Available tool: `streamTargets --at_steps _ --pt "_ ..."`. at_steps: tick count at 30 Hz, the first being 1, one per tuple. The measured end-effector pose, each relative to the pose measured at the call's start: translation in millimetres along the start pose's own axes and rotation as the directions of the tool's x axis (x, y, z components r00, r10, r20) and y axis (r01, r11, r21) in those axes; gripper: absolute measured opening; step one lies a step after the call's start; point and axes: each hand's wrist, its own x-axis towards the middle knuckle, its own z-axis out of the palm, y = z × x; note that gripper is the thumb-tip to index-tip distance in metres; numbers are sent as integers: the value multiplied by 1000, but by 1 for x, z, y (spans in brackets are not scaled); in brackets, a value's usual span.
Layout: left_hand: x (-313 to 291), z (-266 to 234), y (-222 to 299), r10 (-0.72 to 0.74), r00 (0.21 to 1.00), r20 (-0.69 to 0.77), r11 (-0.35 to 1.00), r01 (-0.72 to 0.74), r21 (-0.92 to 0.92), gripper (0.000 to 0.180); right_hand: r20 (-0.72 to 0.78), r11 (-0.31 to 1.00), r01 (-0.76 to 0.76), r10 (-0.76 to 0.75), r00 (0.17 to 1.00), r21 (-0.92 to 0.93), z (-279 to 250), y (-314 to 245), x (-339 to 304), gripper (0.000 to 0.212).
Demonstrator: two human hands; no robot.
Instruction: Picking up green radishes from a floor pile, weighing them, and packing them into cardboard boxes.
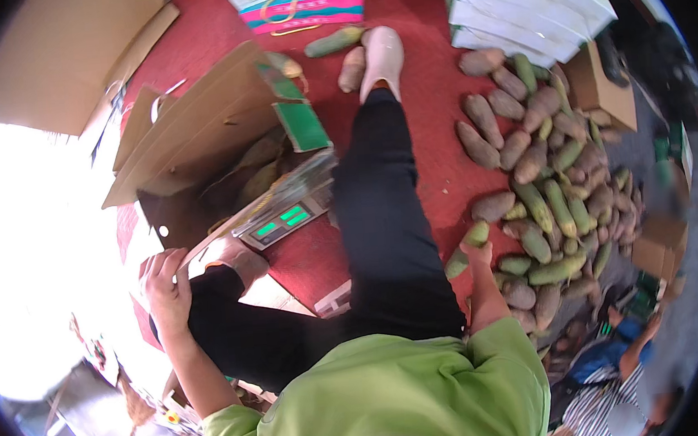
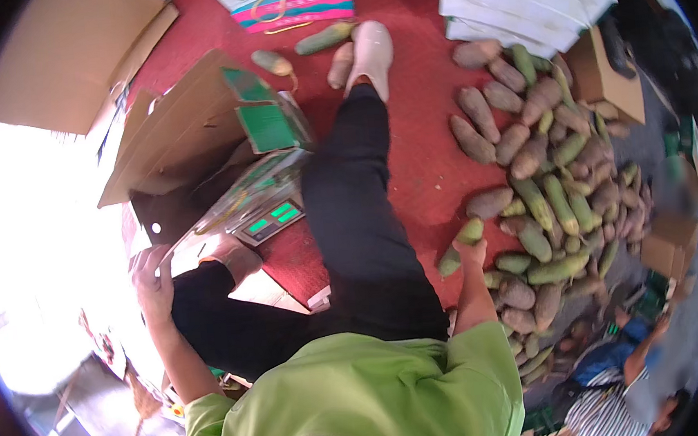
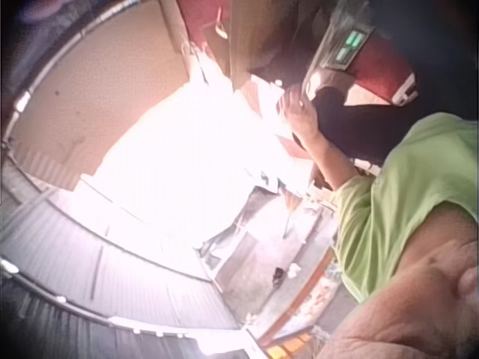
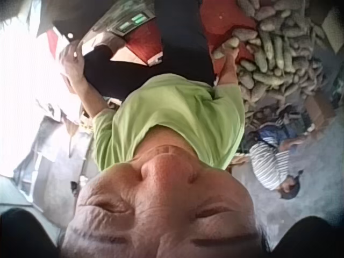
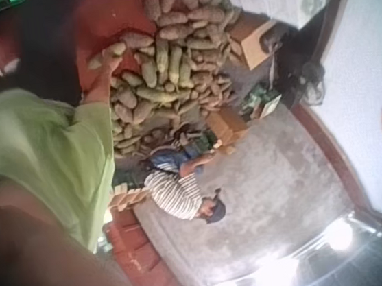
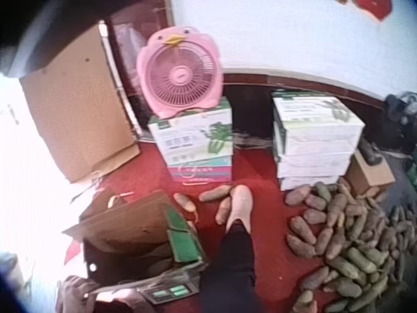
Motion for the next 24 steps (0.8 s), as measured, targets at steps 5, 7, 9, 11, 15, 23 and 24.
streamTargets --at_steps 5,7,9,11,15,23,24 --pt "-1 -8 0 -9 1000 -11 1000 10 27 17 44 968 241 -244 969 63 -5 -21 -4 79" --pt "-3 -5 -4 22 1000 -14 999 -21 33 20 60 934 310 -324 944 175 -15 -52 -13 77" --pt "1 -6 -3 15 1000 -5 1000 -14 26 20 -31 857 496 -497 867 140 -32 -92 -26 71" --pt "2 -10 -1 29 1000 1 999 -29 30 19 -1 824 522 -535 845 222 -50 -146 -43 70" --pt "-1 -12 -5 19 1000 -3 1000 -19 11 16 -45 638 680 -716 696 362 -76 -260 -86 67" --pt "-2 -13 -6 27 1000 10 999 -28 22 15 -139 130 751 -949 284 647 -123 -445 -263 66" --pt "-3 -12 -6 36 999 8 999 -36 15 15 -141 67 712 -963 229 699 -122 -456 -281 67"
